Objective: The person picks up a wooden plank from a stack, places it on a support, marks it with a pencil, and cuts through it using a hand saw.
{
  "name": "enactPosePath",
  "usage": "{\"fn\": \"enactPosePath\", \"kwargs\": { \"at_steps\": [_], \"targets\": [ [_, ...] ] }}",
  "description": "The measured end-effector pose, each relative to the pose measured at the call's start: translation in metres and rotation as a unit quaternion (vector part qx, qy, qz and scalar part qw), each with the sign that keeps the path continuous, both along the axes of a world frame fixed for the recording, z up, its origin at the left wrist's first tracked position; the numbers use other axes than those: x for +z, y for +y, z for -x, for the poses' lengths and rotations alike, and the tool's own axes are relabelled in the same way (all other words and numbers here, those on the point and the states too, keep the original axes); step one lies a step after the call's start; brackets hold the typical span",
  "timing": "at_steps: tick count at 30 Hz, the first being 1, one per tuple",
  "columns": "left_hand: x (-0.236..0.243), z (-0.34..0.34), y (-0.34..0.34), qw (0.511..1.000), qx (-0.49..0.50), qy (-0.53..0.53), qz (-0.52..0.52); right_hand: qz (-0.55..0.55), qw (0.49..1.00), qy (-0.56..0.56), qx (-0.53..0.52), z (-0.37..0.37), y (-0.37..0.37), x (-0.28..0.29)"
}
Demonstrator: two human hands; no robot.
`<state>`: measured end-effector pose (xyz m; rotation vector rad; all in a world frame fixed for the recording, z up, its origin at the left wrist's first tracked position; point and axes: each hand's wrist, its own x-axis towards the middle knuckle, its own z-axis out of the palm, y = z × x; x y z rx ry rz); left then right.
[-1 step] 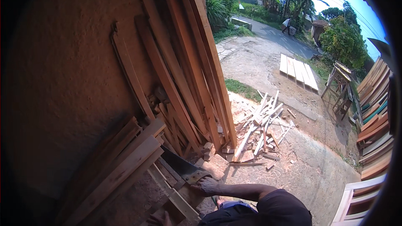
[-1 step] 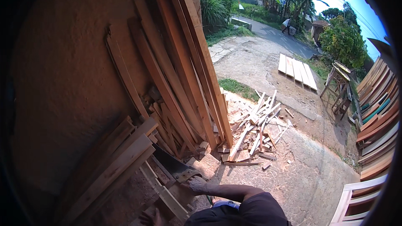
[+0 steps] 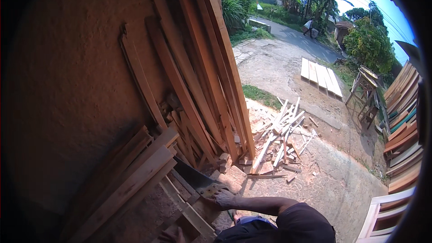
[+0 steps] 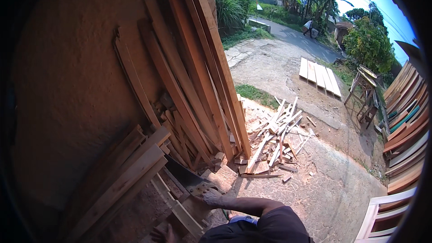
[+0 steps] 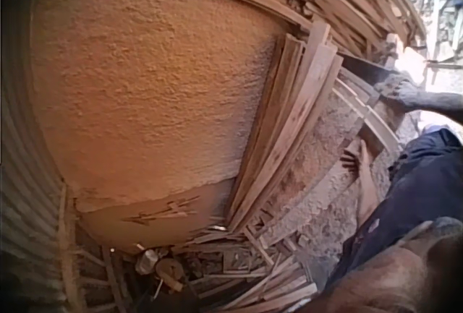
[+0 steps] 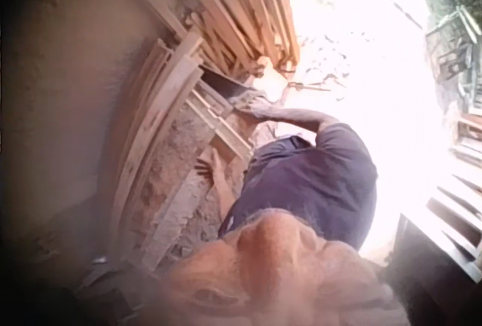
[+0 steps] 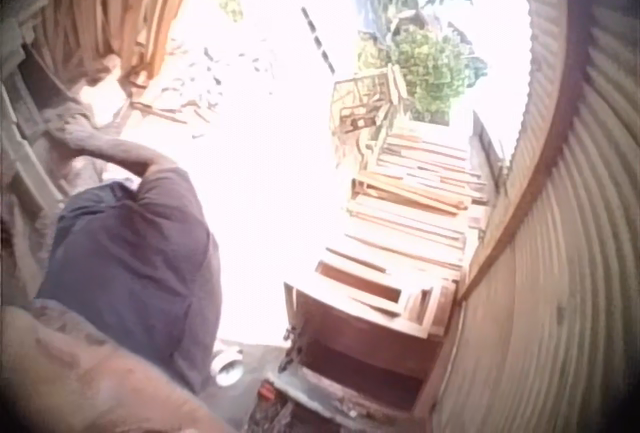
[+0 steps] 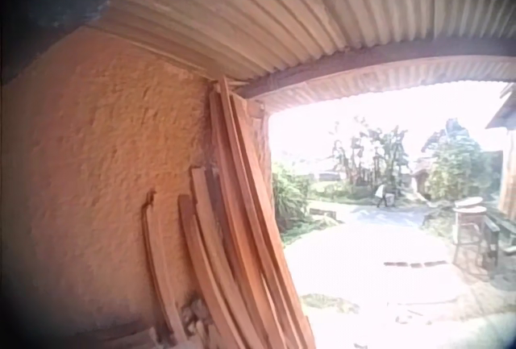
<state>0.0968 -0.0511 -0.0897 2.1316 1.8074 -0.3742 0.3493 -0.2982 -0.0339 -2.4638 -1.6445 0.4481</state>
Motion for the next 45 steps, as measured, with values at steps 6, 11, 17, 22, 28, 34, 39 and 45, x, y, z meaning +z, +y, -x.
{"fn": "enactPosePath", "kwargs": {
  "at_steps": [6,11,17,22,28,34,39,45],
  "targets": [
    [-0.007,0.014,-0.006,1.0,0.002,0.007,-0.006,-0.157,0.985,0.07,-0.021,-0.055,0.06,0.037],
    [0.01,-0.005,-0.028,0.996,-0.025,-0.049,0.073,-0.236,0.965,0.049,-0.107,-0.15,0.105,0.003],
    [0.031,0.013,-0.015,0.995,0.009,-0.094,0.016,-0.269,0.905,0.225,-0.241,-0.164,0.223,0.078],
    [0.058,-0.007,-0.021,0.989,0.012,-0.144,0.027,-0.238,0.926,0.018,-0.292,-0.263,0.233,0.019],
    [0.042,0.022,-0.032,0.99,0.06,-0.123,0.017,-0.145,0.862,0.413,-0.255,-0.22,0.258,0.012],
    [0.041,0.002,-0.028,0.983,0.039,-0.178,0.025,-0.231,0.833,0.468,-0.181,-0.266,0.247,0.014],
    [0.048,0.015,-0.028,0.984,0.058,-0.164,0.043,-0.293,0.81,0.459,-0.218,-0.214,0.24,0.044],
    [0.04,0.014,-0.03,0.977,0.056,-0.203,0.025,-0.37,0.851,0.356,-0.108,-0.151,0.165,0.073]
  ]
}}
